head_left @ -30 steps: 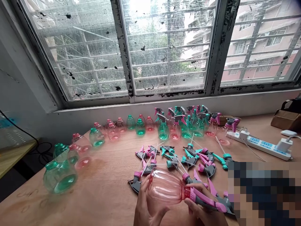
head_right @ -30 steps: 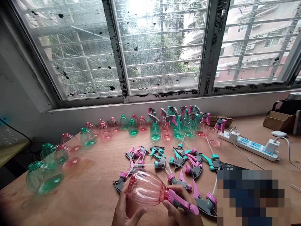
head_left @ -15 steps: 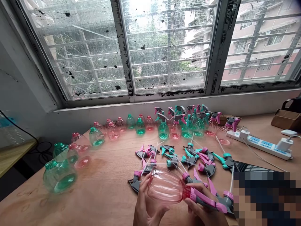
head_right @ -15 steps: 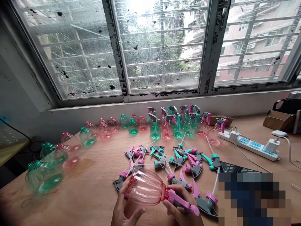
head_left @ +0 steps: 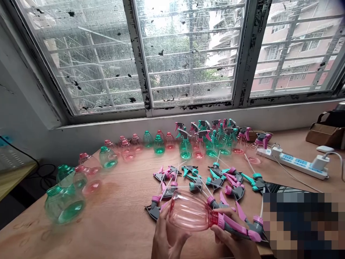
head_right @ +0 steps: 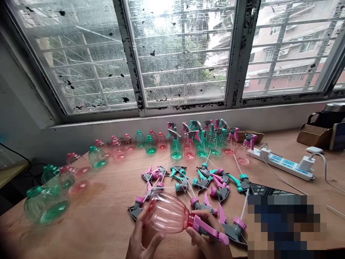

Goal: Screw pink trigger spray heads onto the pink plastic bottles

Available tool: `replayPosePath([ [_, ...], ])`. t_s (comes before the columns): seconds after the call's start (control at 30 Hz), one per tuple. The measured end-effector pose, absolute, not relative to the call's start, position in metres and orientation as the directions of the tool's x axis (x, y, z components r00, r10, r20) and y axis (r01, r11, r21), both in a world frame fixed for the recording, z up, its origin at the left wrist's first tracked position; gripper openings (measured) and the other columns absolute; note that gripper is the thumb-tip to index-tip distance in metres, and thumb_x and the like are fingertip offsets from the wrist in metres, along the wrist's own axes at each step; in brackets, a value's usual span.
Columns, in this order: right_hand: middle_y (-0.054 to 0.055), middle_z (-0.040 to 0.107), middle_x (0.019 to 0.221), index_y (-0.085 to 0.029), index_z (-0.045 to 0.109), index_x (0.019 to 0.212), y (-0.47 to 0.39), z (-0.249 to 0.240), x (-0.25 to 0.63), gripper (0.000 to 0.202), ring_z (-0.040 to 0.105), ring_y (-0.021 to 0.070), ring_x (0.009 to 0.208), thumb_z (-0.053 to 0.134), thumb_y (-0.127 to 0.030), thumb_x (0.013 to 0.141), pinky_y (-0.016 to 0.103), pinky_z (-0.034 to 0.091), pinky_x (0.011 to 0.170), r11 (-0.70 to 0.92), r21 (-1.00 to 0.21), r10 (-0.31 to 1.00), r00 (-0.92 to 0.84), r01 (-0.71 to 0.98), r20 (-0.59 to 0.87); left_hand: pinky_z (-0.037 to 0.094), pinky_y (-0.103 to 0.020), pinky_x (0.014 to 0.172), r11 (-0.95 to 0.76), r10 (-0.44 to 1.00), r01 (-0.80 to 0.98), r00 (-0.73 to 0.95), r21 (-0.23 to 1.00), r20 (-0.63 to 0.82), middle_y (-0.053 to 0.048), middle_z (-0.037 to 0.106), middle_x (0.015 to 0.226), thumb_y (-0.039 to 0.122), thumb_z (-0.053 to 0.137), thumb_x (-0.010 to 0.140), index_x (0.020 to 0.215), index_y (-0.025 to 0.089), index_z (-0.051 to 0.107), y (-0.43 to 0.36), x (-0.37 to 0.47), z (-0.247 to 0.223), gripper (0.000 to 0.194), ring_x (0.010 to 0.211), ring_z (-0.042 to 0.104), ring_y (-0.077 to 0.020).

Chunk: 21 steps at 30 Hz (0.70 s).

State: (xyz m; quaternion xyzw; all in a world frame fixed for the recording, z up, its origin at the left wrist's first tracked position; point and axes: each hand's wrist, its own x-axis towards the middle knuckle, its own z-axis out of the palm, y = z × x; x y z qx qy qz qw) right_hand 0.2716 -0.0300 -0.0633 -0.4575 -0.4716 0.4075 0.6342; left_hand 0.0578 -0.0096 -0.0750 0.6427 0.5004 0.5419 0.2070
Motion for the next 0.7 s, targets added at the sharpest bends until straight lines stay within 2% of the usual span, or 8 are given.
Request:
replayPosePath([
  [0.1,-0.006,0.062,0.056,-0.027,0.074,0.096,-0.0298,-0.0623,0.2717,0.025,0.064,0.0168,0.048,0.083,-0.042,0.078,0.022,0.054,0.047,0.242,-0.968,0.948,0.225,-0.06,0.223,0.047,-0.051,0.113,-0.415,0.873,0.41,-0.072,0.813,0.482,-0.012,0.065,0.141,0.063,0.066,0.085,0.141,0.028,0.053,-0.0084,0.0579,-0.0733,0.068,0.133,0.058,-0.0354],
  [0.27,-0.005,0.064,0.053,-0.026,0.074,0.094,-0.0307,-0.0599,0.2739,0.027,0.063,0.0175,0.048,0.081,-0.046,0.078,0.024,0.054,0.05,0.238,-0.971,0.945,0.236,-0.013,0.229,0.044,-0.049,0.117,-0.472,0.83,0.421,-0.083,0.774,0.552,-0.009,0.065,0.142,0.058,0.065,0.089,0.138,0.031,0.057,-0.0065,0.0594,-0.0742,0.057,0.136,0.056,-0.033],
  [0.33,-0.005,0.065,0.055,-0.026,0.075,0.094,-0.0308,-0.0602,0.2739,0.026,0.063,0.0172,0.048,0.081,-0.047,0.079,0.023,0.054,0.049,0.239,-0.971,0.947,0.225,-0.027,0.227,0.045,-0.052,0.115,-0.46,0.829,0.444,-0.097,0.769,0.551,-0.009,0.065,0.141,0.06,0.067,0.086,0.138,0.031,0.056,-0.0073,0.0597,-0.0755,0.06,0.134,0.057,-0.0343],
  [0.43,-0.004,0.069,0.065,-0.027,0.075,0.094,-0.0297,-0.062,0.2724,0.026,0.065,0.0157,0.048,0.085,-0.042,0.075,0.021,0.055,0.045,0.229,-0.97,0.953,0.22,-0.08,0.207,0.043,-0.057,0.116,-0.447,0.844,0.434,-0.084,0.782,0.53,-0.011,0.062,0.145,0.064,0.074,0.078,0.142,0.031,0.05,-0.0089,0.0595,-0.0757,0.076,0.135,0.056,-0.0374],
  [0.53,-0.003,0.071,0.072,-0.028,0.076,0.094,-0.0278,-0.0644,0.2716,0.026,0.066,0.0148,0.049,0.088,-0.037,0.072,0.019,0.054,0.042,0.212,-0.973,0.961,0.2,-0.095,0.19,0.039,-0.058,0.119,-0.459,0.853,0.381,-0.064,0.803,0.518,-0.014,0.055,0.151,0.061,0.072,0.081,0.145,0.029,0.047,-0.0083,0.059,-0.0736,0.077,0.138,0.053,-0.0381],
  [0.7,-0.005,0.064,0.059,-0.026,0.075,0.097,-0.0267,-0.066,0.2744,0.022,0.066,0.0158,0.05,0.084,-0.035,0.078,0.02,0.051,0.046,0.196,-0.974,0.973,0.145,-0.116,0.179,0.041,-0.056,0.118,-0.531,0.8,0.396,-0.06,0.749,0.598,-0.014,0.049,0.154,0.053,0.071,0.086,0.141,0.028,0.053,-0.0045,0.0602,-0.0705,0.063,0.145,0.045,-0.0377],
])
